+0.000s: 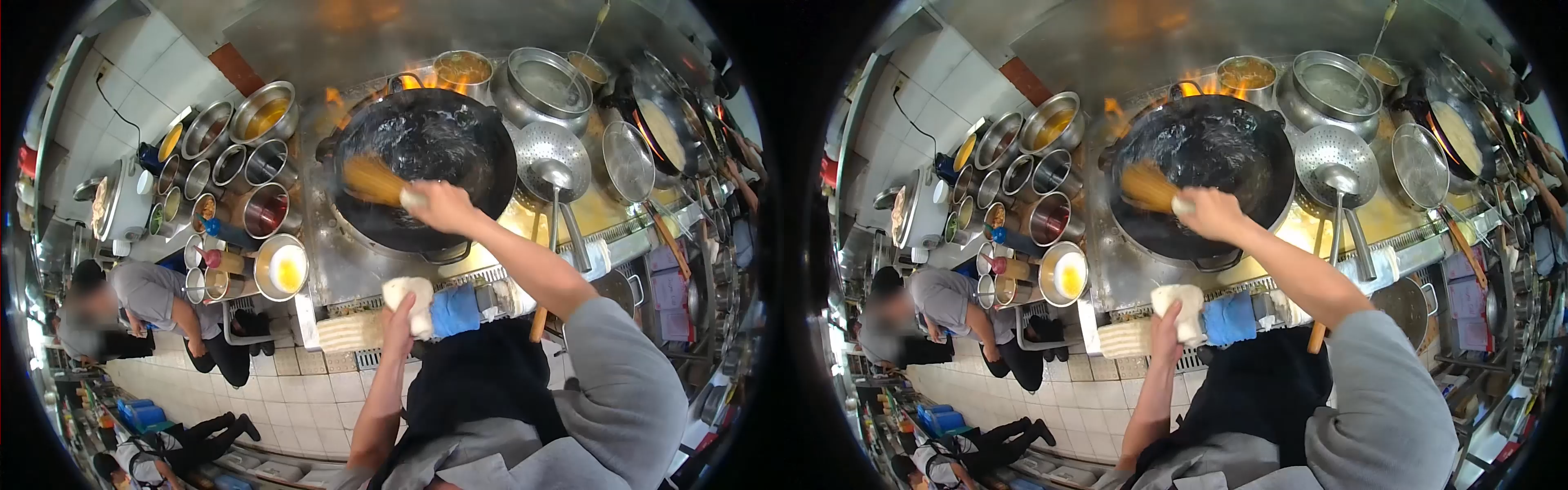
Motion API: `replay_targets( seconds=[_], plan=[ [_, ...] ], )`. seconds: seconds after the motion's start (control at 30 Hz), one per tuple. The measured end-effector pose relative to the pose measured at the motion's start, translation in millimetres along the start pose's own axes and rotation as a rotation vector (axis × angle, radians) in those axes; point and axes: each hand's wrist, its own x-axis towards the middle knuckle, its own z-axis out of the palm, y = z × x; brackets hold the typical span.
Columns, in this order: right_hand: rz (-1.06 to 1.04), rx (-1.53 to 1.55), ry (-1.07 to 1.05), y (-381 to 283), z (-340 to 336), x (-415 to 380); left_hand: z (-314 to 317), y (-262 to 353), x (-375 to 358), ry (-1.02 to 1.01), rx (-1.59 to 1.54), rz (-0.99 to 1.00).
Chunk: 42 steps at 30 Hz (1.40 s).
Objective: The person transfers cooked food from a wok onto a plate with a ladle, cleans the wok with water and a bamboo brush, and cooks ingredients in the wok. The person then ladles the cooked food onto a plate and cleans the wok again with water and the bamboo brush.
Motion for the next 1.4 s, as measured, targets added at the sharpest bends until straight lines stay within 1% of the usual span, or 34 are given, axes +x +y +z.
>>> replay_targets(
  seconds=[0.03,0.07,0.1,0.13,0.17,0.2,0.23,0.27,0.3,0.33,0.37,0.4,0.43,0.47,0.5,0.53,0.6,0.63,0.67,0.7,0.73,0.77,0.8,0.83,0.9,0.97,1.03,1.07,1.13,1.17,1.23,1.3,1.37,1.4],
  plan=[
    [-0.010,-0.093,-0.126,-7,-21,-24,9,-3,9,-0.026,0.026,0.004],
    [-0.007,-0.222,-0.198,-13,-46,-41,15,-8,16,-0.035,0.025,-0.010],
    [0.084,-0.391,-0.234,-11,-64,-46,20,-11,24,-0.044,0.027,-0.023],
    [0.107,-0.545,-0.298,-11,-94,-39,25,-16,33,-0.038,-0.006,-0.060],
    [0.053,-0.619,-0.135,26,-97,-22,30,-18,40,-0.032,-0.040,-0.098],
    [-0.012,-0.575,0.022,68,-96,7,42,-12,38,-0.055,-0.061,-0.105],
    [0.139,-0.525,0.058,64,-108,39,47,-11,41,-0.055,-0.091,-0.118],
    [0.165,-0.467,0.129,66,-105,68,54,-11,43,-0.059,-0.123,-0.130],
    [0.231,-0.419,0.102,60,-94,90,60,-12,44,-0.064,-0.153,-0.145],
    [0.231,-0.359,0.076,52,-80,95,63,-23,51,-0.063,-0.186,-0.135],
    [0.229,-0.324,0.101,37,-58,90,67,-25,54,-0.038,-0.197,-0.141],
    [0.180,-0.337,0.098,27,-38,74,71,-26,54,-0.012,-0.208,-0.152],
    [0.108,-0.320,0.121,21,-18,52,75,-26,56,0.010,-0.215,-0.158],
    [-0.032,-0.351,0.100,20,-7,24,78,-27,57,0.015,-0.256,-0.134],
    [-0.098,-0.290,0.012,8,-23,-9,82,-27,58,0.026,-0.265,-0.153],
    [-0.030,-0.318,-0.124,1,-39,-35,85,-25,59,0.042,-0.279,-0.171],
    [0.101,-0.409,-0.268,6,-89,-64,90,-22,67,0.109,-0.337,-0.199],
    [0.148,-0.466,-0.321,21,-118,-59,88,-26,81,0.123,-0.350,-0.211],
    [0.164,-0.533,-0.267,47,-140,-52,82,-36,96,0.140,-0.359,-0.229],
    [0.283,-0.486,-0.174,64,-165,-45,77,-44,106,0.152,-0.366,-0.249],
    [0.328,-0.549,-0.052,80,-181,-30,74,-46,110,0.113,-0.408,-0.259],
    [0.300,-0.465,0.065,79,-202,-29,69,-51,113,0.102,-0.413,-0.179],
    [0.328,-0.448,0.086,74,-213,-30,63,-56,114,0.087,-0.416,-0.104],
    [0.318,-0.372,0.181,71,-208,-43,63,-55,110,0.062,-0.418,-0.033],
    [0.296,-0.241,0.391,73,-184,-83,51,-38,91,0.013,-0.436,-0.053],
    [0.355,0.061,0.388,67,-157,-138,36,-17,67,0.024,-0.330,-0.068],
    [0.132,0.380,0.484,117,-78,-185,21,1,50,0.075,-0.271,-0.073],
    [0.425,0.621,0.345,87,-88,-212,19,12,41,0.091,-0.157,-0.036],
    [0.562,0.900,0.332,51,-78,-244,19,36,30,0.083,0.017,0.033],
    [0.417,0.926,0.461,50,-56,-255,20,49,27,0.067,0.082,0.058],
    [0.436,1.058,0.520,21,-39,-271,23,69,26,0.095,0.227,0.163],
    [0.215,0.843,0.534,34,2,-274,29,82,31,0.084,0.354,0.348],
    [0.345,0.726,0.363,12,-19,-277,47,101,19,0.016,0.432,0.419],
    [0.365,0.794,0.349,4,-22,-270,57,107,15,-0.007,0.464,0.477]
  ],
)
